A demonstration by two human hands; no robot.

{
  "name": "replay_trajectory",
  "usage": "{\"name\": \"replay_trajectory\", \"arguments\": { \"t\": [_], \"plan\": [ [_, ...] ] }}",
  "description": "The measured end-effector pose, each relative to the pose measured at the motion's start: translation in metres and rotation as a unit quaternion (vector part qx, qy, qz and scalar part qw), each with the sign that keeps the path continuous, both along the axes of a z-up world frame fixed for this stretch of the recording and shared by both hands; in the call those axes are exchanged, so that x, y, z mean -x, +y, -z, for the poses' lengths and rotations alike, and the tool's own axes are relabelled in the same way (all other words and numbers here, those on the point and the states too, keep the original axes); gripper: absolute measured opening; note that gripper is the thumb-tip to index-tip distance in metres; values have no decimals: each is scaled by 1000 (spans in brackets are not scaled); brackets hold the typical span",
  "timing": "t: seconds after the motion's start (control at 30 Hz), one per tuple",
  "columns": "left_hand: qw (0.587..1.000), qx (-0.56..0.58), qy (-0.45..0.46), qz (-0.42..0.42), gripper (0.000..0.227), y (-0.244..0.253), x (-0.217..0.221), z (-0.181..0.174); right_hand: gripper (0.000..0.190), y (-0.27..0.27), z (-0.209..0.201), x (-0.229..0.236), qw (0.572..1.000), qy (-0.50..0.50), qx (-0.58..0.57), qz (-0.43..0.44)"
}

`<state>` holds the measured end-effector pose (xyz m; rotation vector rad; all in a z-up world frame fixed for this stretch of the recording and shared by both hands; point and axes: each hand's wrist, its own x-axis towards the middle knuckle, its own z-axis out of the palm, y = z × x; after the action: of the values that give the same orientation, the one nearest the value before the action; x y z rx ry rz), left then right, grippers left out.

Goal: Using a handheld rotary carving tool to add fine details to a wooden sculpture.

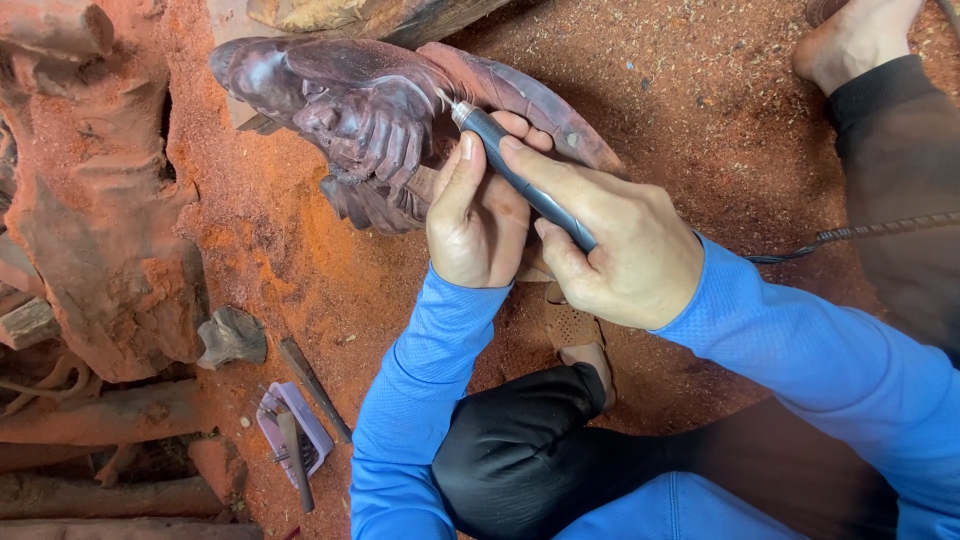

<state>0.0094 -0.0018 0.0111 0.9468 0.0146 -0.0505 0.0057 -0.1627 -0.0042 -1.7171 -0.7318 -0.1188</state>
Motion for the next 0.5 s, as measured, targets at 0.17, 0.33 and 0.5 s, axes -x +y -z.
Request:
{"name": "replay_trajectory", "arguments": {
  "t": [0.17, 0.33, 0.5],
  "plan": [
    [1000, 16, 7, 2, 32, 2, 3, 5, 65, -1, 1, 3, 1000, 5, 3, -4],
    [1000, 13, 10, 2, 32, 2, 7, 6, 63, -3, 1, 5, 1000, -2, -10, -4],
    [1000, 16, 20, 2, 31, 6, 13, 9, 62, -5, 1, 8, 999, 14, -28, -27]
  ]
}}
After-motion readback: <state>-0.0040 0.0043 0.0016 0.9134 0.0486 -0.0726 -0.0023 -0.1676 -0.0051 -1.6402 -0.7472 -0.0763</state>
